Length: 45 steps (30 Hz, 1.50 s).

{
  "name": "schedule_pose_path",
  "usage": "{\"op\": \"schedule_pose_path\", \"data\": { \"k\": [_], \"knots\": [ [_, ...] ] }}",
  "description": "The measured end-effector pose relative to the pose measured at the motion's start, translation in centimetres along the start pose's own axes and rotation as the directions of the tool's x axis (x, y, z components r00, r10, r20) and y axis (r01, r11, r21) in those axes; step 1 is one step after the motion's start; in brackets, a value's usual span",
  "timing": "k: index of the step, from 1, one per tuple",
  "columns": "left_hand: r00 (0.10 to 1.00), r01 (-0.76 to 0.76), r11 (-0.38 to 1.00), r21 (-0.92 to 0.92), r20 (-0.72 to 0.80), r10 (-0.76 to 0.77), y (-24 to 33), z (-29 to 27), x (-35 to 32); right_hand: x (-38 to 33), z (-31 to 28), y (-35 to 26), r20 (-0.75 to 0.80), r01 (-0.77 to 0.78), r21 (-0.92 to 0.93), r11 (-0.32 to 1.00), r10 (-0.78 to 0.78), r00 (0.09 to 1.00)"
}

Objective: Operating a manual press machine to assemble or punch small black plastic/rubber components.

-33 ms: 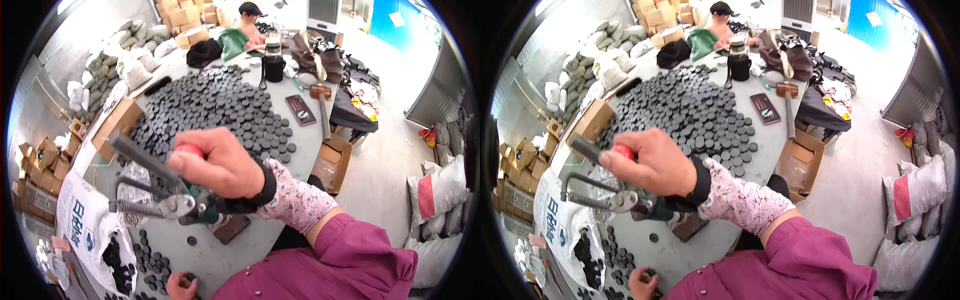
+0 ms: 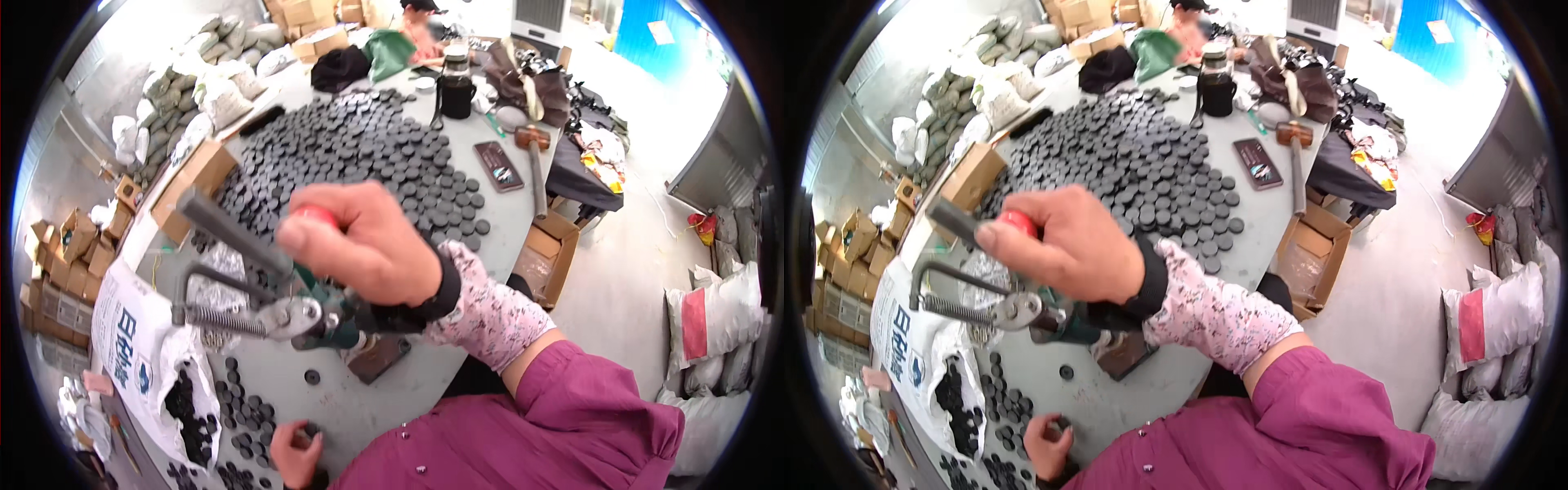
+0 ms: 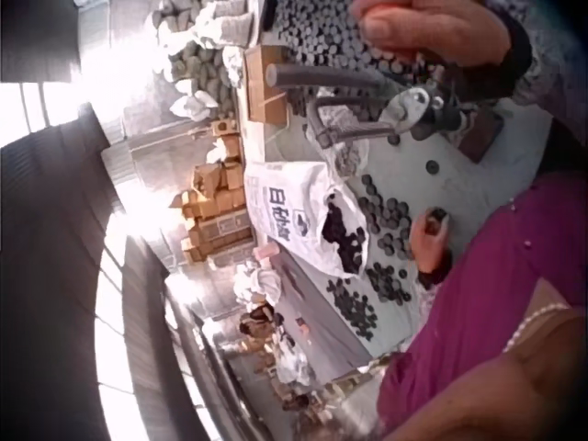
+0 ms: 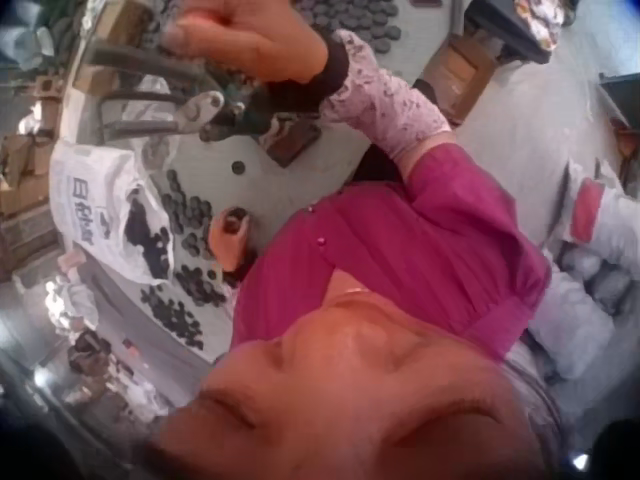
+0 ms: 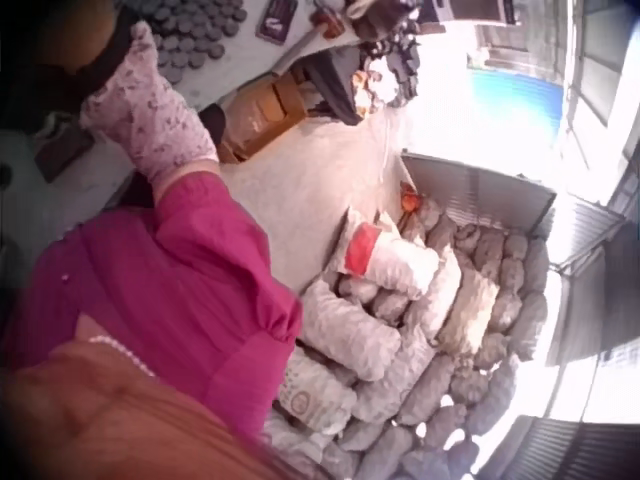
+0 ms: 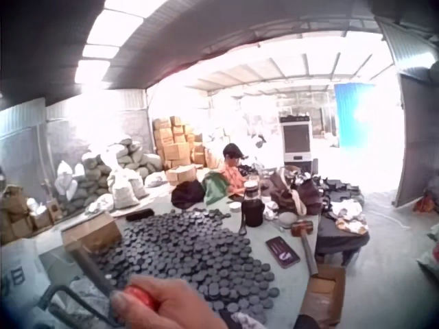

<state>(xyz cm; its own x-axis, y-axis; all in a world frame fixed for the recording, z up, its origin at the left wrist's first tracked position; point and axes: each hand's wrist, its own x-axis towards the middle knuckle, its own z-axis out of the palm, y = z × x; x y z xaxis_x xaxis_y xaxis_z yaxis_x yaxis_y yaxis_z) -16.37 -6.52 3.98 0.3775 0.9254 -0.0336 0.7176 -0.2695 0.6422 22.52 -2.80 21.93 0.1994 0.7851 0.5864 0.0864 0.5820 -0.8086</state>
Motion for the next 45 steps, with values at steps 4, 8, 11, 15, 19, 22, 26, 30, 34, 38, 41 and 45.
{"op": "schedule_pose_path", "data": {
  "k": [4,8,11,15,19,22,26,30,34,38,41,45],
  "knots": [
    [0.981,-0.195,0.939,-0.284,-0.065,0.184,7.7,5.8,6.1,0.5,-0.5,-0.4,0.021,-0.005,-0.057,0.998,0.007,1.0],
    [0.967,-0.222,0.903,-0.368,-0.201,0.156,9.4,10.8,9.2,-0.4,0.3,-1.6,-0.062,-0.105,-0.138,0.985,0.097,0.993],
    [0.987,-0.151,0.89,-0.43,-0.122,0.108,9.1,11.8,10.5,-1.2,0.3,-1.1,-0.025,-0.03,-0.227,0.973,0.025,0.999],
    [0.973,-0.206,0.859,-0.469,-0.19,0.129,8.2,13.1,11.1,-2.1,0.5,-0.5,-0.043,0.013,-0.116,0.993,-0.018,0.999],
    [0.983,-0.156,0.898,-0.411,-0.151,0.102,11.3,11.7,11.1,-2.1,-0.3,-0.5,-0.014,0.054,0.098,0.994,-0.053,0.998],
    [0.977,-0.19,0.847,-0.497,-0.179,0.114,12.5,12.1,11.9,-2.2,-0.3,-1.5,-0.023,0.04,0.128,0.991,-0.037,0.999],
    [0.907,-0.371,0.913,-0.167,-0.277,0.318,12.2,12.2,13.1,-2.7,-0.9,-1.1,0.055,-0.057,-0.036,0.998,0.059,0.997],
    [0.963,-0.249,0.83,-0.498,-0.22,0.157,11.2,13.3,12.1,-2.9,-0.9,-1.4,0.076,-0.054,-0.037,0.998,0.057,0.995],
    [0.979,-0.188,0.848,-0.495,-0.166,0.12,10.8,12.4,11.3,-3.9,-1.0,-1.3,0.083,0.014,-0.076,0.997,-0.008,0.997],
    [0.932,-0.348,0.886,-0.306,-0.214,0.292,11.7,12.0,11.8,-6.9,-2.1,-0.7,0.128,0.201,-0.17,0.965,-0.181,0.975],
    [0.974,-0.219,0.802,-0.556,-0.169,0.148,10.6,12.6,12.0,-10.3,-2.5,-0.2,0.158,0.382,-0.195,0.903,-0.355,0.921],
    [0.961,-0.278,0.876,-0.395,-0.13,0.246,9.2,11.0,11.7,-16.5,-4.1,2.0,0.247,0.411,-0.141,0.901,-0.37,0.896]
  ]
}}
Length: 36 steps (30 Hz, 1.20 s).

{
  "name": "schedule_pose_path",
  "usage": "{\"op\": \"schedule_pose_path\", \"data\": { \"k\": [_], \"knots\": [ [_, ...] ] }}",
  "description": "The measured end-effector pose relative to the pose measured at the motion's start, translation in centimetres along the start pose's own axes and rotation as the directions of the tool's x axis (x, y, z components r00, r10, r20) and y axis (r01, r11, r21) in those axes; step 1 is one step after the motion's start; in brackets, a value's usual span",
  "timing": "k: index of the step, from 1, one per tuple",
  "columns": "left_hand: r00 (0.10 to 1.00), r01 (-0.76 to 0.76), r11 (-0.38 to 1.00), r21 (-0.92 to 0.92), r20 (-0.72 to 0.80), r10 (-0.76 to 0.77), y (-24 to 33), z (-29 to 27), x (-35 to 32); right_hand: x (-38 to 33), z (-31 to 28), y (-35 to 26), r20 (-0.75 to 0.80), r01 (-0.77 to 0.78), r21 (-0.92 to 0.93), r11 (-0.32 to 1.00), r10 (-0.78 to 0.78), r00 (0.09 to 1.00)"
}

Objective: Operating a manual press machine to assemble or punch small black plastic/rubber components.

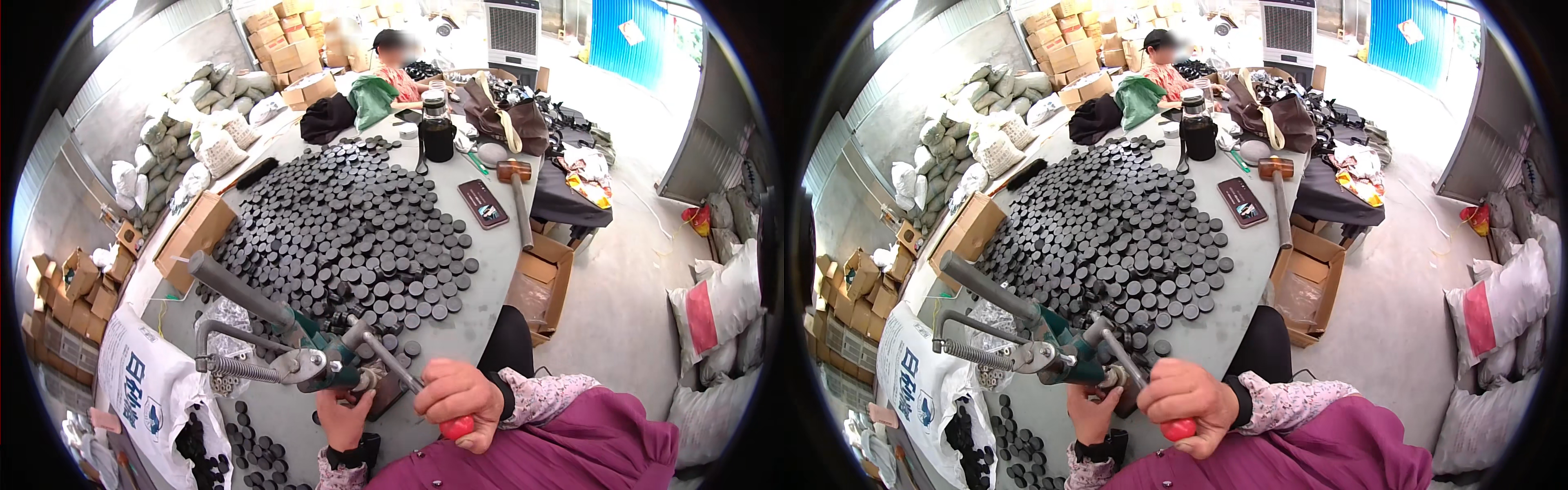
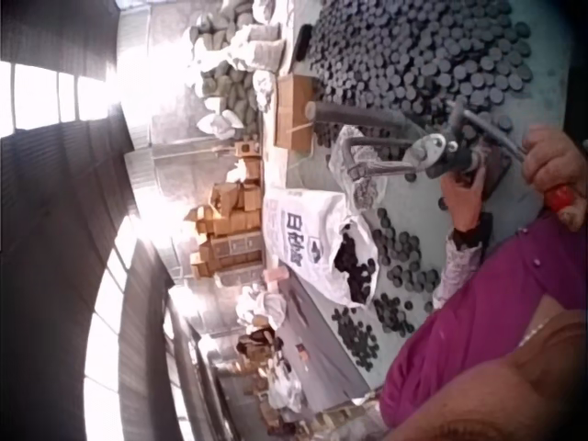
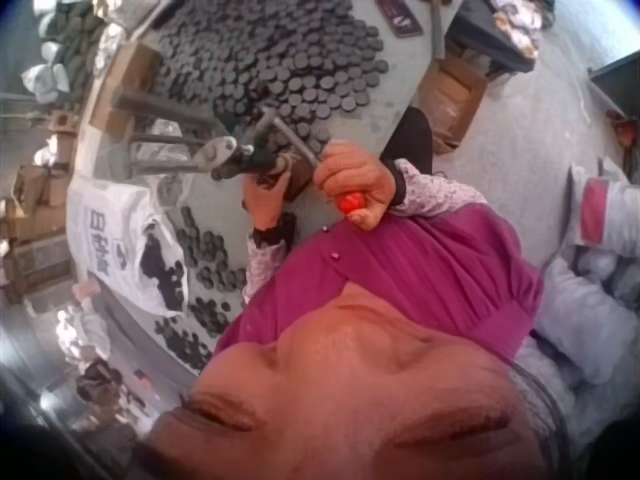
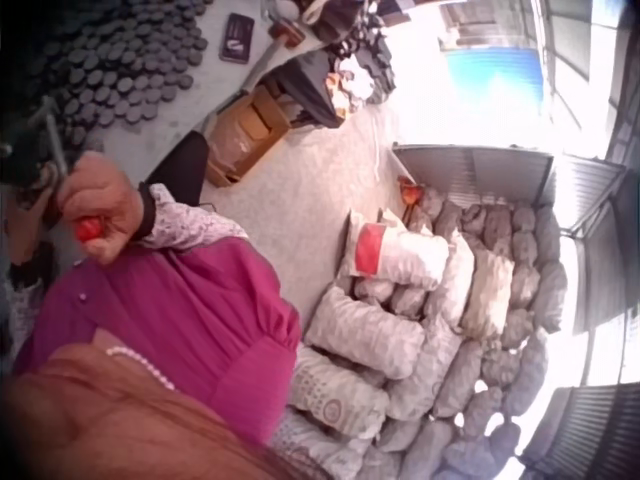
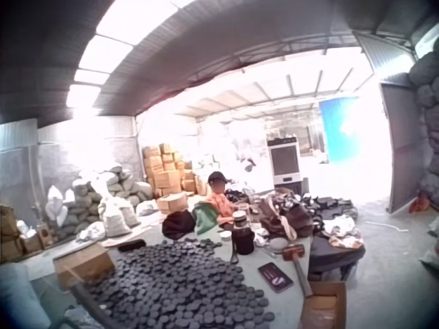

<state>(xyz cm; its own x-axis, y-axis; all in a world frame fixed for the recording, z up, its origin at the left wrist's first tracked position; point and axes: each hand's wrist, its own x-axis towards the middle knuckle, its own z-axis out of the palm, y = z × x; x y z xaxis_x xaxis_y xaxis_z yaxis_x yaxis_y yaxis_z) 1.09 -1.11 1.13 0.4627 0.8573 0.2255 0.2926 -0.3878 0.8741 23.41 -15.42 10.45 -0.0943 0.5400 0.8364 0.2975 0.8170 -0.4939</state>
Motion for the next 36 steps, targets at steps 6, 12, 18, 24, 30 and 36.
{"op": "schedule_pose_path", "data": {
  "k": [6,12,18,24,30,36],
  "knots": [
    [0.993,0.042,0.935,0.352,-0.114,-0.002,0.1,-6.3,-2.7,-6.0,1.3,0.6,-0.044,-0.073,-0.044,0.996,0.072,0.996],
    [0.928,0.251,0.58,0.775,-0.023,-0.372,1.9,-13.5,-8.5,3.3,-0.7,-0.6,-0.027,0.083,-0.22,0.972,-0.092,0.995],
    [0.897,0.228,0.438,0.87,-0.012,-0.443,-1.1,-15.4,-12.4,13.1,0.6,2.2,-0.222,-0.034,0.196,0.98,0.079,0.972],
    [0.898,0.275,0.503,0.819,-0.032,-0.439,-2.2,-16.0,-12.7,16.9,0.7,4.9,-0.202,-0.157,0.239,0.958,0.207,0.957],
    [0.892,0.276,0.519,0.809,-0.015,-0.451,-2.3,-18.4,-13.8,17.0,0.8,4.9,-0.14,-0.25,0.342,0.906,0.312,0.94],
    [0.879,0.273,0.616,0.739,0.069,-0.472,-6.0,-20.5,-15.0,16.6,1.1,5.0,-0.136,-0.22,0.313,0.924,0.273,0.952]
  ]
}}
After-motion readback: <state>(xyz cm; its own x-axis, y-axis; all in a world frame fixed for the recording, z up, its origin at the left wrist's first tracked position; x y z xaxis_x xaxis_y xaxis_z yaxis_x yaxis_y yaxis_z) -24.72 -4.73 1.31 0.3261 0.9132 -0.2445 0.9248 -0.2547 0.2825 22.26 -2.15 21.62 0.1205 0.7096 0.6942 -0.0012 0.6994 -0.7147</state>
